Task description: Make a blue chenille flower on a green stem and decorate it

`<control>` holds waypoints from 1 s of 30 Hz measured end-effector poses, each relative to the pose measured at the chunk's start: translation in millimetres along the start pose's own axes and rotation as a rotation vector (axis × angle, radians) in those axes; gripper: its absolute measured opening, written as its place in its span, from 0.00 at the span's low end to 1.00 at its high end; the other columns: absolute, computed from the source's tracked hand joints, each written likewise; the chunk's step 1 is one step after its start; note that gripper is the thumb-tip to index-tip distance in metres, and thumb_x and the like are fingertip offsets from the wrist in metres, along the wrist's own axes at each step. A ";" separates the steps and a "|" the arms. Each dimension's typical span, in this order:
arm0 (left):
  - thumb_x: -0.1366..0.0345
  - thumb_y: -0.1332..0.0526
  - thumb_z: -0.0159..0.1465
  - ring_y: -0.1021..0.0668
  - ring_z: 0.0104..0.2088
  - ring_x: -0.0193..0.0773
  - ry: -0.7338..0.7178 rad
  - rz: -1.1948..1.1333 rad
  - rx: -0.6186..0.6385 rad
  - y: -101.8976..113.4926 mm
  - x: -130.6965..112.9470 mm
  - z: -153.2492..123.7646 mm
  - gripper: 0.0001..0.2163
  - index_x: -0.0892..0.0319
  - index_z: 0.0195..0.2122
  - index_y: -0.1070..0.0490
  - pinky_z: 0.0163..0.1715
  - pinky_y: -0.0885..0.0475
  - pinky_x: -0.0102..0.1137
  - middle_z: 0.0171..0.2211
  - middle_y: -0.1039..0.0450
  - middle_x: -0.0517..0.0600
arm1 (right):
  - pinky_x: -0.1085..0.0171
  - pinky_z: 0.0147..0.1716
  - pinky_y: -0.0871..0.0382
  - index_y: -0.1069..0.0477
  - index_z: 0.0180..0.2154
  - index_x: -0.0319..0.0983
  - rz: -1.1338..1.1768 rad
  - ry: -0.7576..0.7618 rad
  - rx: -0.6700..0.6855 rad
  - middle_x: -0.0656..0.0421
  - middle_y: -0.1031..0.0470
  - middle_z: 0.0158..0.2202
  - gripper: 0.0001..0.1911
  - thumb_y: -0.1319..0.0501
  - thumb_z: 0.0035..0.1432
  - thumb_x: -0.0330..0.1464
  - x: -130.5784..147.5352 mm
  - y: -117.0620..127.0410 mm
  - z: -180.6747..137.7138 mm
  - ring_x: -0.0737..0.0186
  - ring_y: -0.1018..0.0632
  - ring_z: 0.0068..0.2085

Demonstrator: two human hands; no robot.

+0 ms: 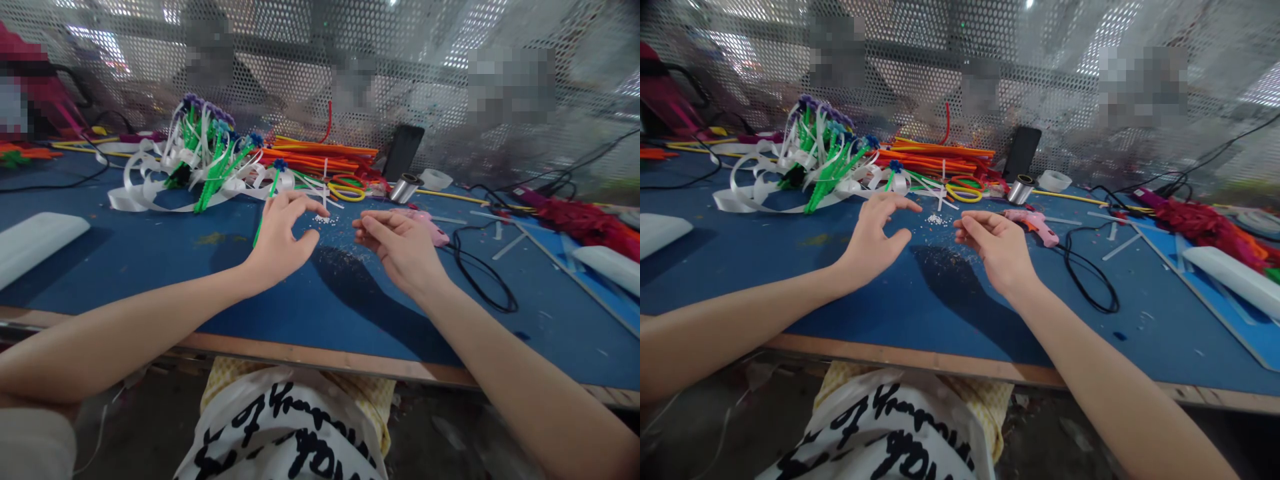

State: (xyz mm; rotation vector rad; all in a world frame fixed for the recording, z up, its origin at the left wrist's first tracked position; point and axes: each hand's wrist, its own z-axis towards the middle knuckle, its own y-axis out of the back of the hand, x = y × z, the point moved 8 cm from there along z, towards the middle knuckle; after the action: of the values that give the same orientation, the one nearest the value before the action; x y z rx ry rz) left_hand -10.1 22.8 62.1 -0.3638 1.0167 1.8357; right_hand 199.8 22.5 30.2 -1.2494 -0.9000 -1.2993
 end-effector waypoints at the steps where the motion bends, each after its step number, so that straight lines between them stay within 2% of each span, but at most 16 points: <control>1: 0.77 0.42 0.58 0.26 0.48 0.41 -0.037 -0.045 0.022 0.0 -6.6 -1.4 0.15 0.58 0.43 0.22 0.50 0.31 0.36 0.47 0.25 0.52 | 0.63 0.37 0.21 0.19 0.33 0.41 0.000 -0.011 0.008 0.59 0.18 0.33 0.13 0.23 0.45 0.37 -1.0 -1.7 -1.5 0.66 0.21 0.32; 2: 0.76 0.42 0.59 0.24 0.44 0.39 -0.052 -0.115 0.084 -3.6 -11.7 -3.2 0.13 0.59 0.41 0.22 0.46 0.30 0.34 0.43 0.23 0.51 | 0.63 0.37 0.21 0.19 0.33 0.41 0.001 -0.021 0.016 0.59 0.18 0.33 0.13 0.23 0.45 0.37 -2.0 -3.3 -2.8 0.66 0.21 0.32; 4: 0.71 0.42 0.62 0.24 0.34 0.35 0.005 -0.275 0.284 -19.9 -16.5 -9.1 0.11 0.59 0.40 0.20 0.35 0.29 0.30 0.37 0.21 0.49 | 0.64 0.38 0.22 0.19 0.34 0.41 0.011 -0.039 0.039 0.58 0.18 0.34 0.13 0.23 0.45 0.37 -3.8 -6.7 -4.9 0.66 0.21 0.33; 6: 0.67 0.41 0.64 0.25 0.28 0.32 0.143 -0.400 0.456 -38.2 -14.8 -17.9 0.11 0.60 0.42 0.20 0.29 0.31 0.28 0.32 0.21 0.49 | 0.65 0.39 0.23 0.18 0.33 0.41 0.034 -0.052 0.064 0.59 0.18 0.35 0.12 0.24 0.46 0.37 -5.2 -10.4 -6.8 0.68 0.21 0.33; 8: 0.63 0.39 0.65 0.27 0.24 0.30 0.315 -0.524 0.523 -51.7 -8.7 -25.8 0.12 0.62 0.44 0.20 0.24 0.33 0.26 0.29 0.22 0.48 | 0.66 0.39 0.24 0.18 0.32 0.42 0.054 -0.065 0.078 0.61 0.19 0.34 0.12 0.23 0.44 0.37 -6.7 -13.5 -8.6 0.69 0.23 0.32; 11: 0.59 0.35 0.64 0.28 0.22 0.27 0.560 -0.742 0.441 -60.1 4.9 -32.4 0.13 0.63 0.43 0.20 0.21 0.34 0.24 0.32 0.21 0.50 | 0.66 0.37 0.26 0.17 0.31 0.43 0.056 -0.085 0.071 0.61 0.19 0.32 0.12 0.22 0.41 0.38 -8.4 -16.0 -11.8 0.70 0.24 0.31; 14: 0.58 0.30 0.60 0.28 0.25 0.25 0.685 -0.909 0.329 -60.2 15.2 -34.9 0.13 0.61 0.41 0.20 0.23 0.33 0.22 0.38 0.20 0.52 | 0.65 0.35 0.27 0.17 0.31 0.44 0.039 -0.104 0.078 0.60 0.17 0.34 0.13 0.22 0.40 0.38 -10.8 -18.6 -14.8 0.69 0.25 0.31; 19: 0.57 0.28 0.58 0.29 0.24 0.24 0.670 -0.921 0.299 -56.3 18.3 -33.5 0.12 0.61 0.36 0.20 0.22 0.34 0.22 0.36 0.19 0.50 | 0.62 0.39 0.27 0.16 0.34 0.44 -0.051 -0.050 0.135 0.59 0.16 0.34 0.12 0.23 0.45 0.39 -12.6 -21.2 -16.5 0.64 0.22 0.34; 25: 0.59 0.34 0.64 0.30 0.21 0.24 0.606 -0.739 0.354 -52.5 13.8 -28.6 0.10 0.62 0.33 0.22 0.18 0.38 0.23 0.35 0.19 0.50 | 0.60 0.43 0.27 0.18 0.36 0.42 -0.430 0.200 0.149 0.57 0.16 0.37 0.10 0.30 0.56 0.41 8.7 -19.1 -17.2 0.60 0.20 0.39; 27: 0.60 0.36 0.66 0.32 0.20 0.24 0.617 -0.682 0.370 -51.2 14.2 -27.7 0.10 0.61 0.32 0.23 0.18 0.39 0.22 0.30 0.21 0.48 | 0.61 0.40 0.27 0.19 0.37 0.40 -0.530 0.232 0.176 0.57 0.17 0.36 0.11 0.33 0.59 0.41 12.7 -22.1 -18.1 0.61 0.20 0.37; 30: 0.60 0.37 0.67 0.36 0.17 0.24 0.628 -0.627 0.394 -50.0 14.6 -27.1 0.11 0.61 0.31 0.24 0.17 0.42 0.22 0.18 0.31 0.43 | 0.63 0.35 0.28 0.22 0.36 0.38 -0.550 0.199 0.208 0.57 0.19 0.33 0.11 0.35 0.60 0.40 10.4 -25.3 -17.8 0.62 0.22 0.34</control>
State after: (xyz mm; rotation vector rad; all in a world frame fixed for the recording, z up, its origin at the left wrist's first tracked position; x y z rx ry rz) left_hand 20.7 19.7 12.3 -0.9282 1.4471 0.9358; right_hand 173.2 6.9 41.2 -0.7143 -1.2479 -1.6717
